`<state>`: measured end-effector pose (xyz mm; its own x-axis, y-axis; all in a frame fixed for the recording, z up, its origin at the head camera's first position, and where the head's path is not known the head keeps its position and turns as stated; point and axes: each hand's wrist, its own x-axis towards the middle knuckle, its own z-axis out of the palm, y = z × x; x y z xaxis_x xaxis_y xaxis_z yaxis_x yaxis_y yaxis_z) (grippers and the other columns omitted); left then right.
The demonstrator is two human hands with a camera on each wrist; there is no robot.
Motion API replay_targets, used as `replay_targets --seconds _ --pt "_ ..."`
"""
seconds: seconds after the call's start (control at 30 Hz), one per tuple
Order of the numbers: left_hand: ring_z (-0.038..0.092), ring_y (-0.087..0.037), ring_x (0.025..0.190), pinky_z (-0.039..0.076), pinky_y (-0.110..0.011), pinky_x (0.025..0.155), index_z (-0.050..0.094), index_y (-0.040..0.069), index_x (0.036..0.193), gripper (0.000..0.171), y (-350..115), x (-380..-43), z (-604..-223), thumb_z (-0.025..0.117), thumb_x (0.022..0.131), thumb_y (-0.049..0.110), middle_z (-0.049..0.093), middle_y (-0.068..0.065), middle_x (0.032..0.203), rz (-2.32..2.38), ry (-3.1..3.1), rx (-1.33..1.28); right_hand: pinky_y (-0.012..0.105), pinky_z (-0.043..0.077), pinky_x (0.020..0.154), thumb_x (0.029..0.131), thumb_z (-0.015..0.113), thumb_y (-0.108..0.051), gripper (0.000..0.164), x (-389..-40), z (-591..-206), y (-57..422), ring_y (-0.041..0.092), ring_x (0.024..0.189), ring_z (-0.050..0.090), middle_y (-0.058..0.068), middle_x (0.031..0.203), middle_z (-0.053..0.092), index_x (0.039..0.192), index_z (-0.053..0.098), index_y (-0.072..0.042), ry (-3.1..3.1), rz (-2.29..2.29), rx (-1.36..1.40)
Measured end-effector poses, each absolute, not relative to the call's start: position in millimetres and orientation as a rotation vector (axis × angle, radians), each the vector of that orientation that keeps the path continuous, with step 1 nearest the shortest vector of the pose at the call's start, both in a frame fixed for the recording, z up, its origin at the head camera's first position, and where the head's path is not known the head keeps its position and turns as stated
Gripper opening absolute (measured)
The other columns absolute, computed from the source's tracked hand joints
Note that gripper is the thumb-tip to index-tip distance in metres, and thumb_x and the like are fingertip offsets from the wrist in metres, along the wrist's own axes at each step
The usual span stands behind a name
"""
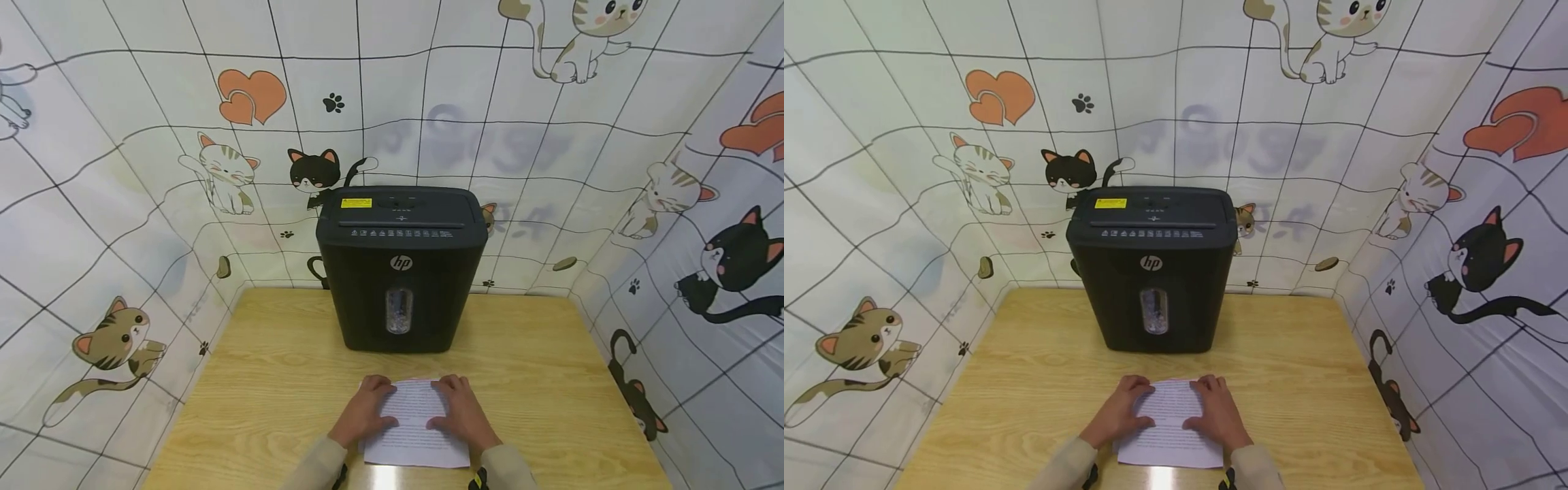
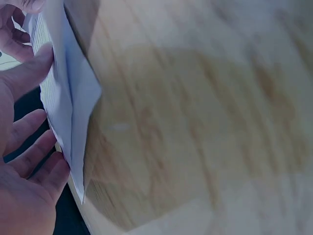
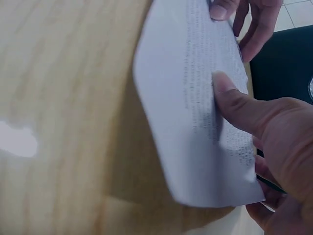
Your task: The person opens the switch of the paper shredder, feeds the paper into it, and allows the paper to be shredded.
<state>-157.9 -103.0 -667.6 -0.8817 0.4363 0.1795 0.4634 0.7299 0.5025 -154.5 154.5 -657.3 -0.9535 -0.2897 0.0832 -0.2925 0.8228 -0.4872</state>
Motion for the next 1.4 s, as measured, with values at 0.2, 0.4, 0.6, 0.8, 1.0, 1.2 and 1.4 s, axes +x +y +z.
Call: replay_targets --seconds 0.2,0.4,0.6,0.8,1.0,1.2,1.4 --pt "0.053 -0.027 0.121 0.049 -0.040 0.105 0.068 0.004 0.126 0.065 -102.7 -157.1 -670.0 0.092 0.070 0.029 0.060 -0.009 0.128 -0.813 -2.806 -0.746 0.045 0.050 0.096 0.067 0.093 -0.039 0.072 -151.7 -660.4 151.0 0.024 0.110 0.051 0.005 0.116 0.062 0.127 0.070 -0.007 -2.933 0.693 0.498" --pt "0.052 -0.027 0.125 0.048 -0.041 0.108 0.063 0.005 0.134 0.070 -101.0 -155.5 -671.2 0.090 0.073 0.029 0.059 -0.008 0.132 -0.853 -2.844 -0.713 0.043 0.048 0.095 0.065 0.095 -0.036 0.061 -147.4 -661.7 149.3 0.019 0.107 0.050 0.000 0.111 0.061 0.116 0.070 -0.014 -2.909 0.702 0.452" --pt "0.051 -0.027 0.120 0.049 -0.043 0.103 0.063 0.005 0.134 0.074 -100.9 -153.1 -674.5 0.090 0.071 0.033 0.061 -0.007 0.126 -0.764 -2.812 -0.719 0.038 0.048 0.087 0.061 0.096 -0.036 0.047 -142.9 -662.8 147.9 0.012 0.094 0.051 -0.010 0.097 0.060 0.094 0.065 -0.022 -2.850 0.709 0.449" --pt "0.051 -0.021 0.105 0.049 -0.038 0.092 0.068 0.010 0.120 0.072 -101.5 -153.1 -673.9 0.095 0.060 0.040 0.063 -0.002 0.108 -0.667 -2.717 -0.648 0.034 0.054 0.081 0.069 0.093 -0.014 0.037 -138.2 -666.1 152.7 0.005 0.088 0.063 -0.016 0.090 0.066 0.088 0.064 -0.027 -2.809 0.991 0.327" --pt "0.056 -0.016 0.096 0.053 -0.033 0.087 0.066 0.011 0.106 0.052 -103.5 -155.0 -671.0 0.093 0.063 0.022 0.068 -0.002 0.102 -0.872 -2.749 -0.578 0.025 0.047 0.072 0.077 0.088 -0.014 0.027 -140.2 -661.4 166.7 0.009 0.080 0.058 -0.007 0.085 0.068 0.097 0.071 -0.020 -2.817 1.391 -0.010" --pt "0.047 -0.002 0.071 0.043 -0.021 0.064 0.068 0.011 0.089 0.025 -113.3 -156.7 -667.6 0.087 0.073 0.006 0.057 0.004 0.076 -1.162 -2.720 -0.559 0.022 0.037 0.059 0.082 0.087 -0.028 0.016 -142.7 -660.1 179.8 0.010 0.069 0.050 -0.005 0.073 0.060 0.084 0.076 -0.016 -2.862 1.420 -0.120" --pt "0.053 0.002 0.069 0.047 -0.017 0.062 0.070 0.011 0.077 0.014 -119.5 -157.9 -666.2 0.083 0.083 0.011 0.065 0.005 0.075 -1.342 -2.660 -0.538 0.022 0.042 0.056 0.088 0.080 -0.034 0.025 -146.6 -660.8 187.9 0.010 0.064 0.054 -0.003 0.071 0.064 0.079 0.071 -0.013 -2.827 1.541 -0.174"
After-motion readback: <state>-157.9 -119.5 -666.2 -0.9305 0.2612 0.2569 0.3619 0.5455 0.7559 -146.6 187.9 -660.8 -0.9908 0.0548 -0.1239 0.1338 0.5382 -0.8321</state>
